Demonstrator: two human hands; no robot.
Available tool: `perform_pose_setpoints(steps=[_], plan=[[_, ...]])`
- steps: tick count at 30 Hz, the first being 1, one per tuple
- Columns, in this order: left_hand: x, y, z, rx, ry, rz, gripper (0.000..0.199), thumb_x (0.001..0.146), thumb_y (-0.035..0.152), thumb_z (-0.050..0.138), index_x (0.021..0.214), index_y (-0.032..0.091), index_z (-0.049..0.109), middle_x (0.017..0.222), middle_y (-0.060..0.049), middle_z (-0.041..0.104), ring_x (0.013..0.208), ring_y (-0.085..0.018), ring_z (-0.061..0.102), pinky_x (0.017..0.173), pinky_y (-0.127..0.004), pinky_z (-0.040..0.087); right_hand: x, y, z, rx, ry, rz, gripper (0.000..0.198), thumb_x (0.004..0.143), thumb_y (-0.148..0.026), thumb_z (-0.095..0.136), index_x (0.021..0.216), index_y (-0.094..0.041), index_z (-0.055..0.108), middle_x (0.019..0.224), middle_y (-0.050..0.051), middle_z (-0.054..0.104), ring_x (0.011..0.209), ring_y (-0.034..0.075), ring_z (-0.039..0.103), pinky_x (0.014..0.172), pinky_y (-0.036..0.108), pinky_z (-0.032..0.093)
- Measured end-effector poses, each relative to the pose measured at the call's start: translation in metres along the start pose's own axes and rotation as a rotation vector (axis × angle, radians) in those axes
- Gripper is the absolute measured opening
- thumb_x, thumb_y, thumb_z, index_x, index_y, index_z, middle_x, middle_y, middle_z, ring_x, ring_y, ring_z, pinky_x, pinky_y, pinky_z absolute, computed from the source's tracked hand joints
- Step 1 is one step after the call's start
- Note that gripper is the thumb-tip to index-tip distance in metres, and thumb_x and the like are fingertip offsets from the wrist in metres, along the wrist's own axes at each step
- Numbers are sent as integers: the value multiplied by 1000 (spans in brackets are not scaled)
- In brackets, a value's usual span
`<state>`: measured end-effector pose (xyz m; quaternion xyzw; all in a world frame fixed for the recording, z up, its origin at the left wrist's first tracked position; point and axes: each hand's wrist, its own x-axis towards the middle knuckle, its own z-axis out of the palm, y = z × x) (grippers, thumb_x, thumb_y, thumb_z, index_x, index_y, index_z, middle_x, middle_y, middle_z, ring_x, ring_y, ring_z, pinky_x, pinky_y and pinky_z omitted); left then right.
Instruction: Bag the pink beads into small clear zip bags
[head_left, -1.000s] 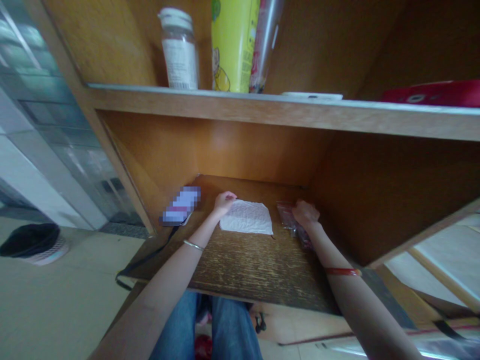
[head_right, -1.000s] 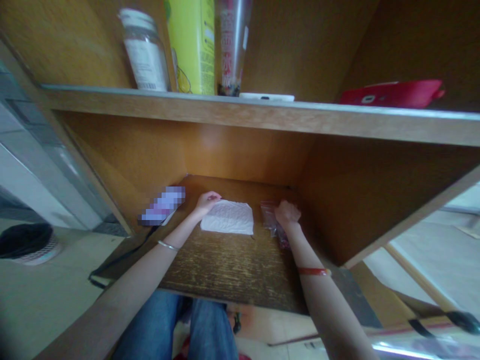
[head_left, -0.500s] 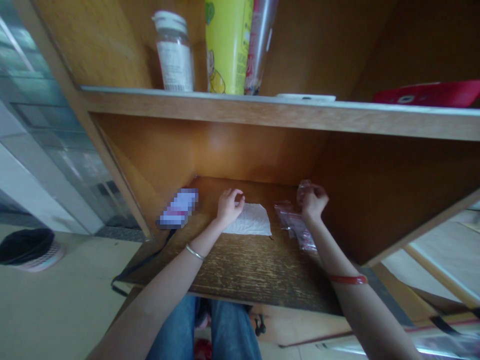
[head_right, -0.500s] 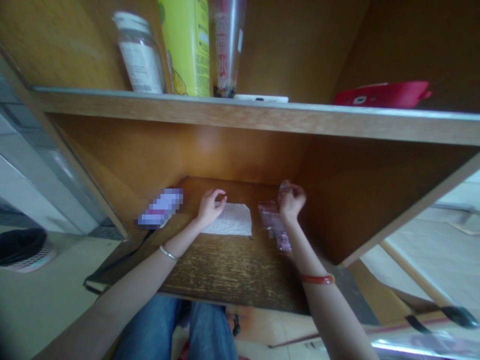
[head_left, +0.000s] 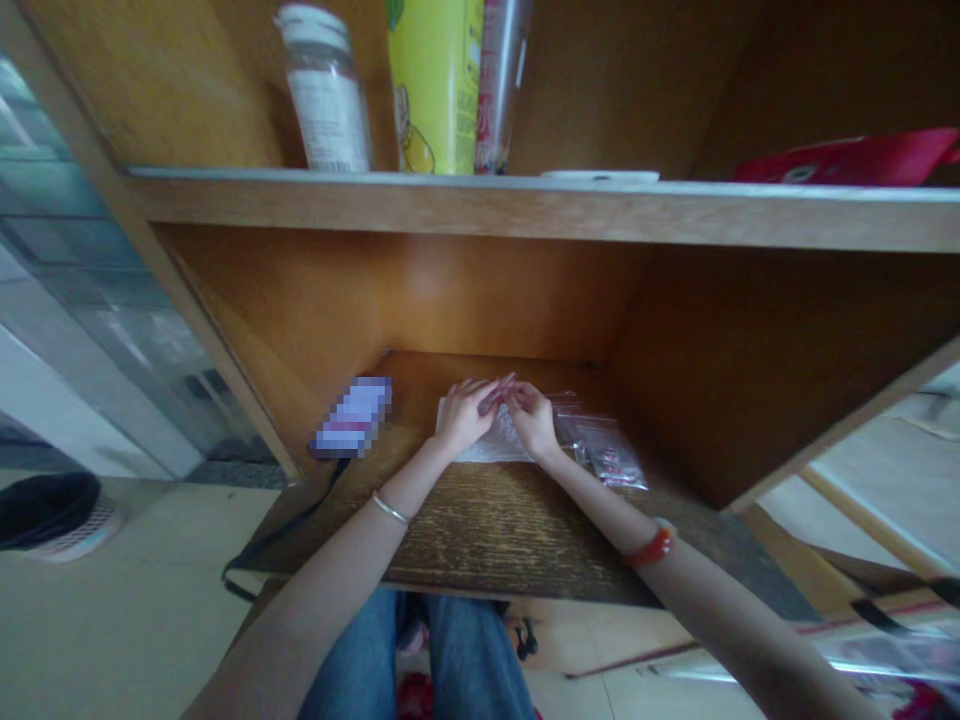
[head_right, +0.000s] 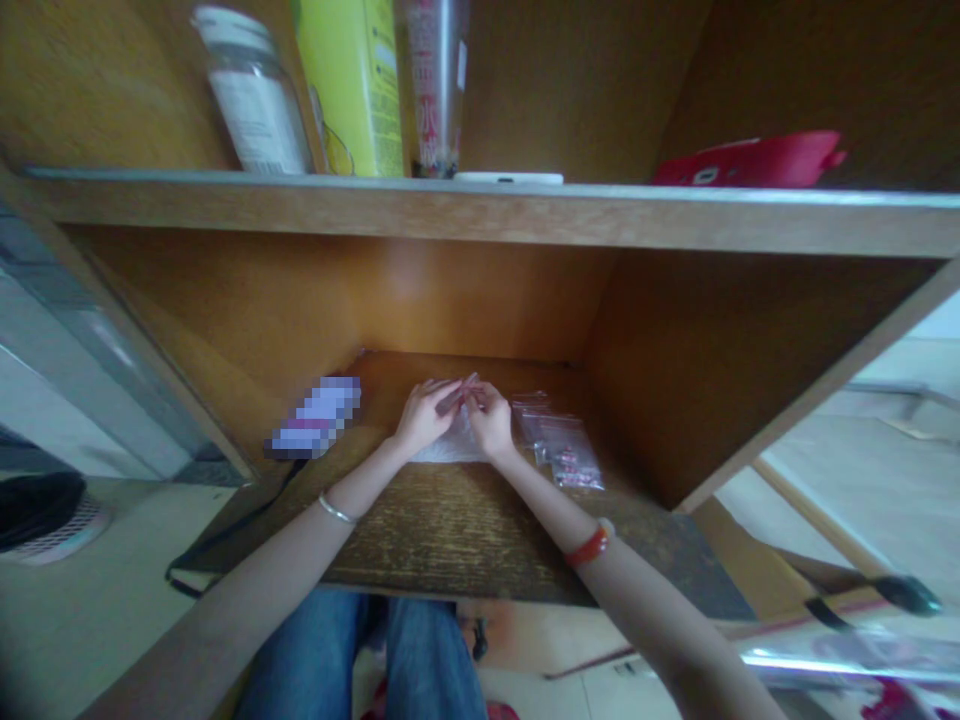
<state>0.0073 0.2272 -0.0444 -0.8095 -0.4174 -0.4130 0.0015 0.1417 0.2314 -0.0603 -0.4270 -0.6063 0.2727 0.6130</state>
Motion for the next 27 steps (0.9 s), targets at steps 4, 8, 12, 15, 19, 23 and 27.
perform_pose_setpoints(steps=[4,8,12,15,19,23,27], plan=[[-1,3,0,31,-22,13,31,84,17,52,114,23,59,114,-3,66,101,-20,59,88,-36,46,-3,-2,-3,-61,5,-44,19,78,-36,55,82,-18,60,83,6,67,75,18,63,72,30,48],[-1,5,1,55,2,30,30,83,20,55,112,22,60,117,-4,64,104,-20,58,91,-37,45,-4,-8,-9,-120,-11,-79,20,80,-37,54,79,-18,62,77,4,65,70,15,59,70,28,46],[-1,2,2,50,32,22,16,85,23,54,98,21,64,101,-3,68,94,-19,61,87,-36,46,-2,-8,-13,-110,-35,-86,25,81,-41,54,76,-18,62,75,3,65,70,15,58,69,27,44],[-1,1,3,31,17,24,16,88,24,50,92,21,65,93,-2,70,87,-17,62,85,-34,48,-1,-5,-14,-93,-75,-84,28,82,-43,53,77,-18,63,76,4,65,71,15,58,69,27,44],[-1,-1,2,-18,12,24,20,89,22,46,95,21,65,97,-3,70,89,-16,63,86,-32,49,-1,0,-12,-105,-107,-52,29,82,-43,50,81,-17,63,79,5,65,71,16,58,69,27,45],[-1,-2,4,-50,8,17,20,85,17,50,98,21,65,99,-3,70,90,-16,64,86,-31,50,-3,2,-12,-134,-142,-69,25,81,-37,48,82,-17,62,81,5,65,72,16,58,70,27,45],[-2,-1,4,-63,-19,15,21,83,16,52,99,21,65,98,-3,70,89,-16,64,84,-31,51,-4,-2,-14,-161,-151,-88,22,80,-32,45,80,-17,61,80,4,64,73,15,57,70,26,44]])
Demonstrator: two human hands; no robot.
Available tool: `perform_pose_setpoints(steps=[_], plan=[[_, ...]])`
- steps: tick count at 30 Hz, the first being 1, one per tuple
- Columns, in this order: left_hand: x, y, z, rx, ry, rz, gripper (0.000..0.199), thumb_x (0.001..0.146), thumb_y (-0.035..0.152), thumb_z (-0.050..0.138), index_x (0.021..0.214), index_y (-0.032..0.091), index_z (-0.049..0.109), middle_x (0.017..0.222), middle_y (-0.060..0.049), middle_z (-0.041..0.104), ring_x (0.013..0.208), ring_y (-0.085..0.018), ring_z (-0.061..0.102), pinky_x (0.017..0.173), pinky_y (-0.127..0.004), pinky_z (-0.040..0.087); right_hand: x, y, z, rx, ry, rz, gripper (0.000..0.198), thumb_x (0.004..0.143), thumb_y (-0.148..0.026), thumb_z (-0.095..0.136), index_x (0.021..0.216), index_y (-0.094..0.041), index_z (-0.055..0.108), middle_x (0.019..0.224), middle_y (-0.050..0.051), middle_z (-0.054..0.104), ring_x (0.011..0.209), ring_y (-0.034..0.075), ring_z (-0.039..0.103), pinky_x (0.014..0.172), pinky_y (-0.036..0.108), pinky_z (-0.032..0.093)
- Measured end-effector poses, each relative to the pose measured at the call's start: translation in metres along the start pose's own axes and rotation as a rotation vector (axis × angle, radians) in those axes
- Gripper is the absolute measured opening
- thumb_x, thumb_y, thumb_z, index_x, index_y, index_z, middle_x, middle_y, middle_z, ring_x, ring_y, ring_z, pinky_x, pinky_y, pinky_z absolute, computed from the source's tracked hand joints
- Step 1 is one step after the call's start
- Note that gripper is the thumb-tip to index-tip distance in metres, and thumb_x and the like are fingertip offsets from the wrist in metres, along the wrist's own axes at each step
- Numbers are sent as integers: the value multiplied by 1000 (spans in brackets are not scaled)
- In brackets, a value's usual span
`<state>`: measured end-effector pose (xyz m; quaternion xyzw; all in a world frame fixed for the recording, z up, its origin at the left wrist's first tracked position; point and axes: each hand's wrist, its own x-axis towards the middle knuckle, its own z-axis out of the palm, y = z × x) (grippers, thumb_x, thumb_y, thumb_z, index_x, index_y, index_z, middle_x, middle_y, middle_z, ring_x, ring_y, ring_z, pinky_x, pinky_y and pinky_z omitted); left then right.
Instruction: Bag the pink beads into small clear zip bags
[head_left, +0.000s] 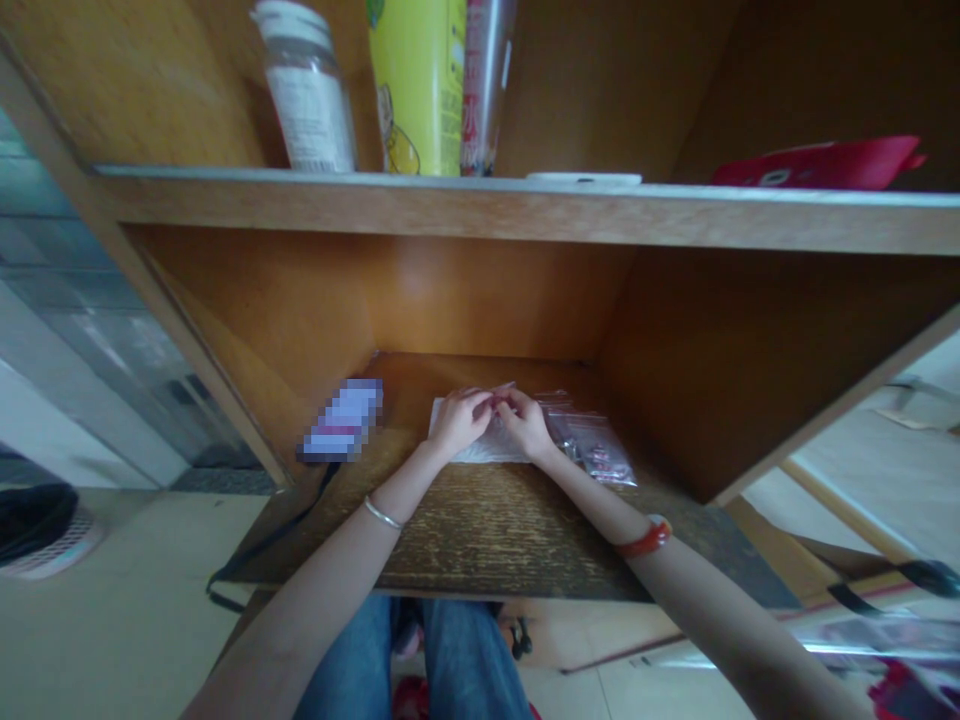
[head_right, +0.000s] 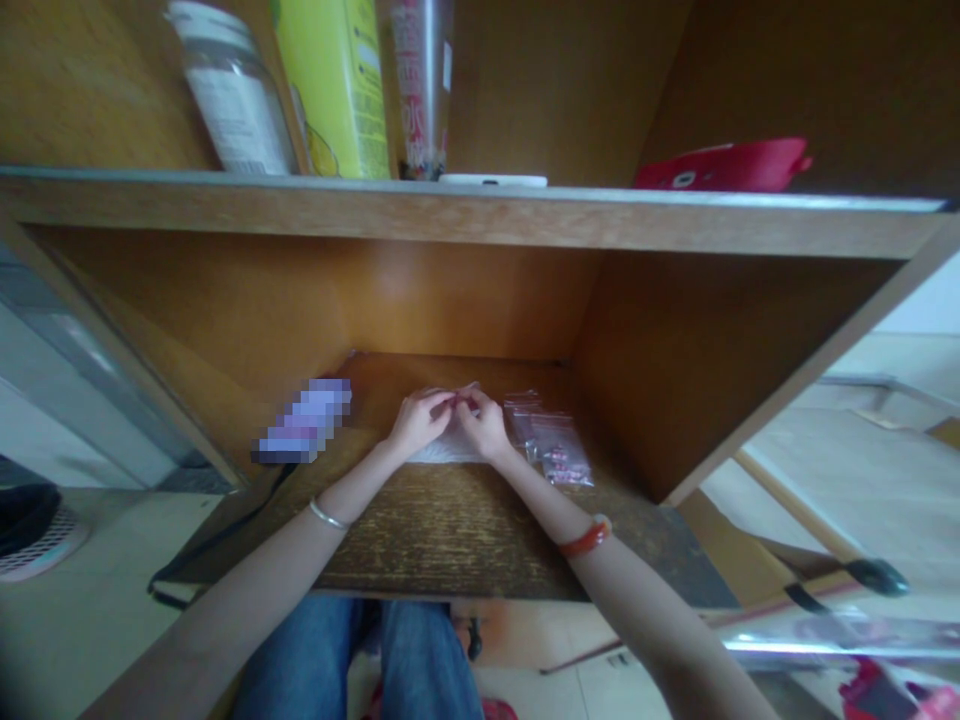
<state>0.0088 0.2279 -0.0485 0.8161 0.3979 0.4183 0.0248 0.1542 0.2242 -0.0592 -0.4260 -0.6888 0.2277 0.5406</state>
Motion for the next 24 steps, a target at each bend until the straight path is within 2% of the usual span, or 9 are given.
perform_pose_setpoints(steps=[5,12,20,24], plan=[[0,3,-2,75,-40,-4,16,85,20,51,91,21,66,92,-3,70,83,-17,64,81,-32,50,-1,-2,-2,-47,-7,12,21,78,-31,45,77,-17,61,76,3,63,71,15,56,69,25,43],[-1,6,-4,199,-70,30,14,87,22,49,85,22,62,87,-2,69,81,-17,62,82,-33,45,-1,7,0,-168,2,109,26,85,-37,40,77,-21,58,69,2,61,63,15,55,59,25,42],[-1,8,0,353,-52,0,13,87,23,47,79,19,57,81,-4,68,78,-19,62,82,-37,41,-4,-10,-3,-455,-65,55,24,88,-32,39,90,-22,61,86,6,68,72,18,61,64,27,44],[0,7,-1,367,-33,-35,14,86,22,47,77,18,56,78,-6,68,76,-20,62,81,-38,41,-6,-20,-6,-599,-78,15,20,86,-32,44,85,-23,61,79,4,67,66,17,59,58,25,40]])
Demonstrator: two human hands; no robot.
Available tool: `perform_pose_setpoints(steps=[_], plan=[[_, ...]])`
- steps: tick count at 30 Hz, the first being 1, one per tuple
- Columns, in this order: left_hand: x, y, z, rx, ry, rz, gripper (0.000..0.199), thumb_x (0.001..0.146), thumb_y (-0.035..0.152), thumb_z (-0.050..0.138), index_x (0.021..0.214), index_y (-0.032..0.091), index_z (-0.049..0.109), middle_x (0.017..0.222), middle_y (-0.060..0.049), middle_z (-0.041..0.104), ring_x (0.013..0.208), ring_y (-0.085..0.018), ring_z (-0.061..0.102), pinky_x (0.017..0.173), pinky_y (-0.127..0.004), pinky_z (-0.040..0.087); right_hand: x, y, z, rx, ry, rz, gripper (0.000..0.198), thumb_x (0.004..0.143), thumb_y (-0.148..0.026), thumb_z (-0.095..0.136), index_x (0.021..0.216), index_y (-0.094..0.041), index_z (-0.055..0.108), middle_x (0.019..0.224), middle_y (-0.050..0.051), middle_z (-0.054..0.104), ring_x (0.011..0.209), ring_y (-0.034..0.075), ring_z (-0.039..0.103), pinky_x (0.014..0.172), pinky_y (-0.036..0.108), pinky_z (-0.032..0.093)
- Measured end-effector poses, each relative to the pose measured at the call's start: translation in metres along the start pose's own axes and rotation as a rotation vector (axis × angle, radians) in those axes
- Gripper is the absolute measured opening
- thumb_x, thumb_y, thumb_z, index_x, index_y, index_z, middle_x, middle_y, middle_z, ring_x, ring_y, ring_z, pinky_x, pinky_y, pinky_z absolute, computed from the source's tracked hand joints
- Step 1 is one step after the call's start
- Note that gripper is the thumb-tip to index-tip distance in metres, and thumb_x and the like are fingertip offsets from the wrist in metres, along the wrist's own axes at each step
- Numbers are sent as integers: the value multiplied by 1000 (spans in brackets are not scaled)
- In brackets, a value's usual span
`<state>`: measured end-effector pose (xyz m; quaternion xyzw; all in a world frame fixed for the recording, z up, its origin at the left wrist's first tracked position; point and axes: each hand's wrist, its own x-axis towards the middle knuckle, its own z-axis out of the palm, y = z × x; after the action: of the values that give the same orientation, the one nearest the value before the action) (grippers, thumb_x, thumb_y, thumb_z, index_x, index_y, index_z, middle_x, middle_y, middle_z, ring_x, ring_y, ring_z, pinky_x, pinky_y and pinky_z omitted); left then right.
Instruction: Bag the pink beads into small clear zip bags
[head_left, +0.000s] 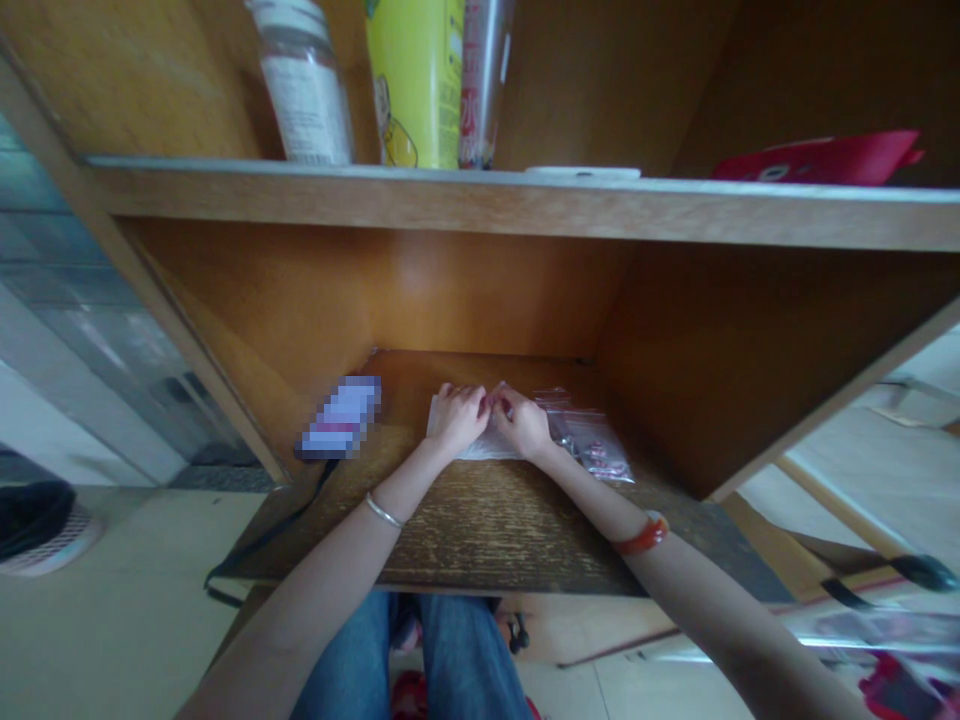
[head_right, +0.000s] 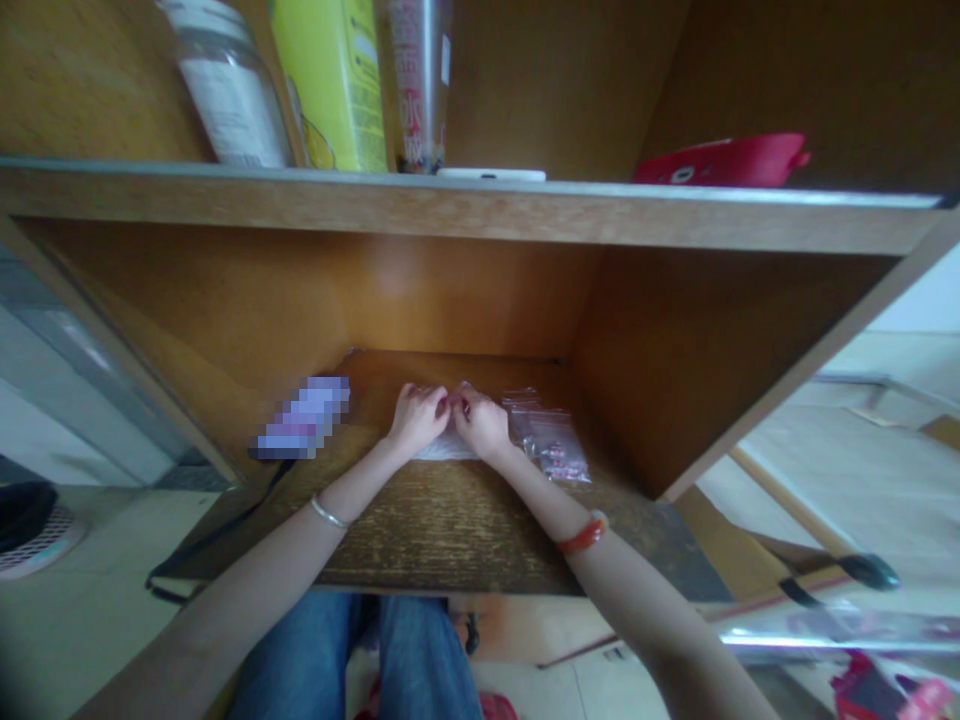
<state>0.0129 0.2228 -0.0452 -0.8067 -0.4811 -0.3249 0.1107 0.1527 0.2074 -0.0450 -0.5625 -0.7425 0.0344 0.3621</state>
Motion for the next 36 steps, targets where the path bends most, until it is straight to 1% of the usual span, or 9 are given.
perform_pose_setpoints(steps=[4,10,14,20,24,27,30,33,36], plan=[[1,-6,-1,-20,42,-108,14,87,23,49,76,18,56,74,-4,67,74,-20,63,82,-37,42,-3,-6,-2,-30,15,-49,14,81,-31,51,73,-24,60,70,1,65,61,16,56,55,24,36],[-1,-5,-1,-175,91,-55,12,85,20,52,97,21,55,98,-4,67,88,-18,62,83,-32,46,-3,-1,-1,10,58,6,16,83,-31,48,80,-24,62,77,3,65,64,17,56,58,25,36],[-1,-4,0,-169,70,53,20,85,13,49,98,23,61,122,-2,61,104,-18,58,92,-35,43,-2,-3,-3,-18,50,-81,16,84,-27,47,81,-21,62,82,7,66,74,20,58,66,28,39],[-1,-5,-1,-97,-20,-6,30,85,19,50,112,26,61,133,-4,53,111,-24,55,95,-45,40,-5,-8,-5,-10,45,-176,14,82,-27,49,78,-20,61,83,8,66,78,21,57,73,31,42],[0,-5,-2,-100,-26,-35,45,87,23,51,131,28,46,137,-7,49,117,-26,51,97,-47,39,-4,-2,3,279,54,-50,17,81,-33,51,74,-20,60,79,6,64,75,19,57,72,31,44],[0,-5,-1,-101,-18,-45,43,86,26,53,128,29,49,137,-6,49,117,-26,51,98,-47,39,2,2,11,725,27,201,27,78,-45,53,80,-19,58,77,3,64,69,17,58,66,30,48],[0,-4,-2,-89,-30,-21,36,85,27,56,120,30,56,138,-4,48,116,-26,52,96,-47,41,9,4,13,1136,-96,440,33,76,-50,55,91,-21,58,84,4,66,69,17,62,65,32,52],[0,-2,-4,-92,-40,23,30,86,27,54,115,28,60,139,-3,46,113,-25,54,95,-46,42,13,7,11,1311,-207,503,27,79,-45,54,91,-22,59,88,4,68,78,18,65,74,34,53],[0,0,-5,-130,-20,48,23,87,27,52,107,26,64,137,-3,49,111,-23,55,96,-45,42,14,13,12,1322,-233,479,20,79,-40,55,85,-22,59,89,6,69,85,18,65,80,34,53]])
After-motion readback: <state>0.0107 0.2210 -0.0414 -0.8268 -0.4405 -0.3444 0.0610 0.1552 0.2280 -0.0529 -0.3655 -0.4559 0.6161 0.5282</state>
